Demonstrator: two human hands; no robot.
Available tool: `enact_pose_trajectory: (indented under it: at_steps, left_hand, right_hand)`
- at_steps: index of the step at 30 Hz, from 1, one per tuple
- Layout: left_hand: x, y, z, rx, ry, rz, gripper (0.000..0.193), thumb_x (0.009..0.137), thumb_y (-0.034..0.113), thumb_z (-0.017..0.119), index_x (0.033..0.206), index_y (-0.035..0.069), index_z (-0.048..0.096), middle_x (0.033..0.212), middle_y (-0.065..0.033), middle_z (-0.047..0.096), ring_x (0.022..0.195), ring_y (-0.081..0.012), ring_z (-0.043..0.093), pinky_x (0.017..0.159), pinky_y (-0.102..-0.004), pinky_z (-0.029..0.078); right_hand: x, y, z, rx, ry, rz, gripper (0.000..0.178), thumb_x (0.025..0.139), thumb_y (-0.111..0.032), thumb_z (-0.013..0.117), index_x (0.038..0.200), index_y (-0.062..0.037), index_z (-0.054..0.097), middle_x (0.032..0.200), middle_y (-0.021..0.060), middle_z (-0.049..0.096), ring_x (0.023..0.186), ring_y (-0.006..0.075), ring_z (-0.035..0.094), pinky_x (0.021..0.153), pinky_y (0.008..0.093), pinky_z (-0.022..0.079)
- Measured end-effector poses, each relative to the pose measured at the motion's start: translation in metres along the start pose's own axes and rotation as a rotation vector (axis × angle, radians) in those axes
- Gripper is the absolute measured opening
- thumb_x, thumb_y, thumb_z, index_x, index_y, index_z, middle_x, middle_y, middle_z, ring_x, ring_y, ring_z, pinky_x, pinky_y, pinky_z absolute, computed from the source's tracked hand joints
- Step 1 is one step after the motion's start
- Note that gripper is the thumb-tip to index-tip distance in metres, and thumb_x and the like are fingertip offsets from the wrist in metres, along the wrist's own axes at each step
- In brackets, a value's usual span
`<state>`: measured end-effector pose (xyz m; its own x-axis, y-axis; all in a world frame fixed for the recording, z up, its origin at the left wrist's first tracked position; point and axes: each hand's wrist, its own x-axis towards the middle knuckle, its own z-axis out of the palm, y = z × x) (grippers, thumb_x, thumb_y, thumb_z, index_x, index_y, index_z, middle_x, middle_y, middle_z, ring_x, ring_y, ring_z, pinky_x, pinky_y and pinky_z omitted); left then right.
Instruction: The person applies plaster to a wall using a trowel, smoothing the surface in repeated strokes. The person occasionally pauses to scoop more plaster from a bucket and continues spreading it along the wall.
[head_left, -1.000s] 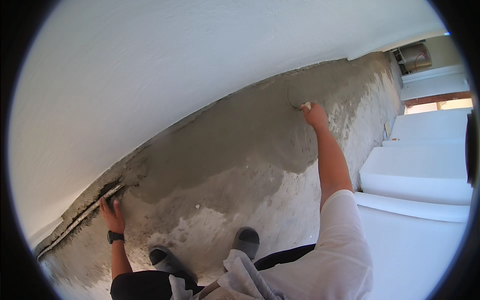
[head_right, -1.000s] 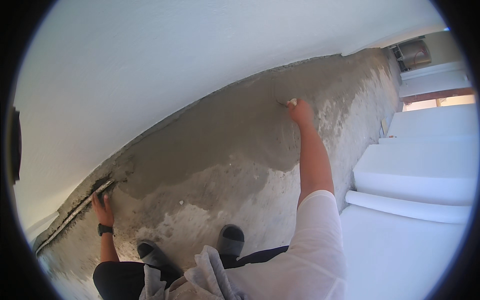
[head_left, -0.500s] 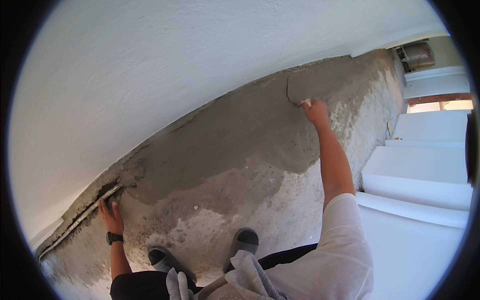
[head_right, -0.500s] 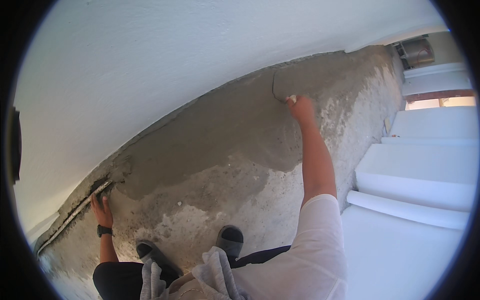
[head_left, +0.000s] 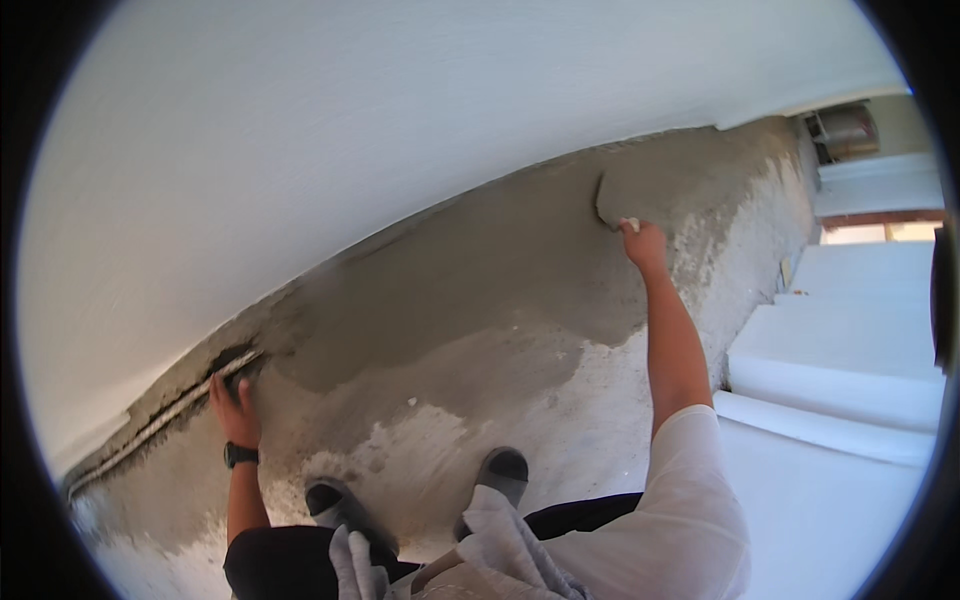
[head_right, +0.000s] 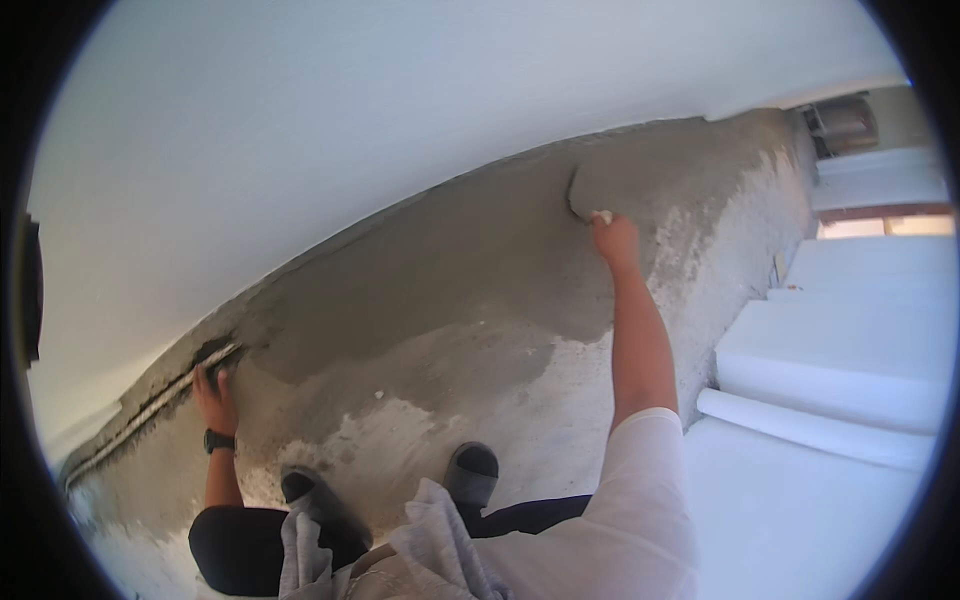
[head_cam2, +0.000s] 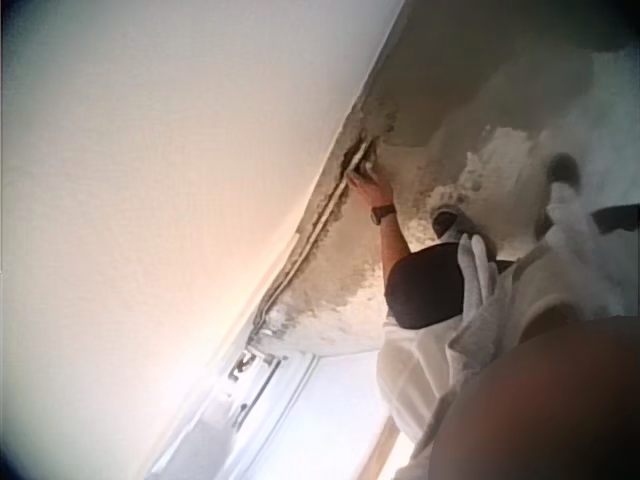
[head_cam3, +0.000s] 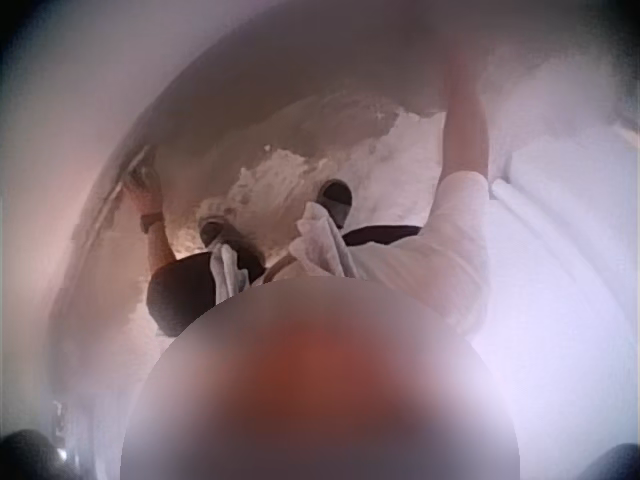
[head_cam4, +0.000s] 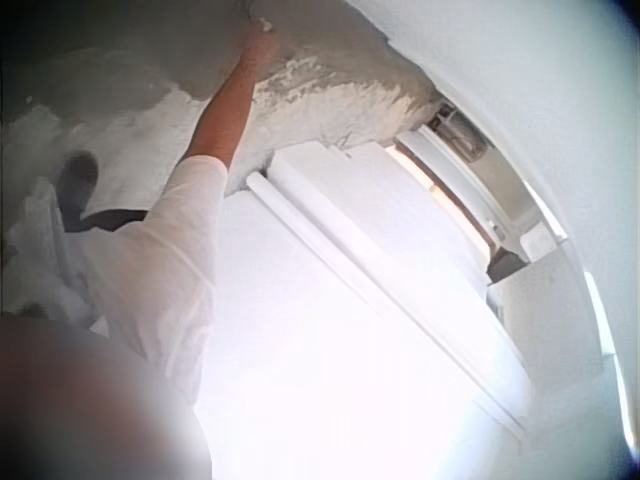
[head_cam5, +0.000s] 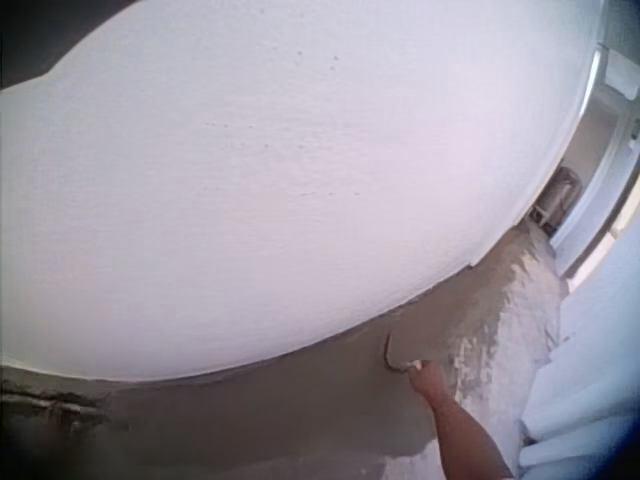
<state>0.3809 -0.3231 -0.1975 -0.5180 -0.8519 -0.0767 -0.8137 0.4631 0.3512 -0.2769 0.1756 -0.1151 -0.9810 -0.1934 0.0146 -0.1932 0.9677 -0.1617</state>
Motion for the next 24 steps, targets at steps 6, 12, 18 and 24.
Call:
enact_pose_trajectory:
  at_steps: [6, 12, 18, 24]
  left_hand:
    - [-0.002, 0.006, -0.001, -0.04, 0.062, 0.072, 0.068, 0.103, 0.044, 0.054, 0.147, -0.006, 0.042, 0.152, -0.0279, 0.04, 0.142, -0.0429, 0.037, 0.117, -0.0498, 0.03]
    - [-0.003, 0.007, -0.007, -0.13, 0.089, 0.092, 0.067, 0.102, 0.042, 0.056, 0.145, -0.007, 0.043, 0.152, -0.028, 0.041, 0.142, -0.0436, 0.037, 0.117, -0.0508, 0.031]
    - [-0.005, 0.005, -0.007, -0.157, 0.095, 0.118, 0.065, 0.102, 0.041, 0.057, 0.145, -0.007, 0.044, 0.151, -0.0282, 0.042, 0.141, -0.0441, 0.038, 0.116, -0.0514, 0.032]
    - [-0.006, 0.006, -0.011, -0.158, 0.095, 0.123, 0.067, 0.101, 0.043, 0.058, 0.144, -0.006, 0.045, 0.15, -0.0274, 0.043, 0.14, -0.0436, 0.04, 0.116, -0.0504, 0.032]
  right_hand:
    - [-0.074, -0.052, -0.006, 0.043, -0.111, -0.1, 0.048, 0.093, -0.042, 0.065, 0.088, 0.0054, 0.067, 0.082, 0.0289, 0.068, 0.083, 0.0482, 0.067, 0.071, 0.0524, 0.052]
    - [-0.165, -0.113, -0.023, 0.019, -0.222, -0.265, 0.043, 0.093, -0.04, 0.066, 0.095, 0.0029, 0.065, 0.081, 0.0275, 0.068, 0.081, 0.0476, 0.067, 0.07, 0.053, 0.052]
    - [-0.12, -0.128, -0.028, 0.004, -0.125, -0.101, 0.046, 0.09, -0.042, 0.067, 0.096, 0.0032, 0.066, 0.088, 0.0291, 0.069, 0.094, 0.0462, 0.068, 0.08, 0.0511, 0.053]
    - [-0.113, -0.157, -0.013, 0.171, -0.344, 0.011, 0.057, 0.089, -0.05, 0.066, 0.094, 0.0069, 0.071, 0.092, 0.0288, 0.07, 0.095, 0.0456, 0.068, 0.083, 0.05, 0.053]
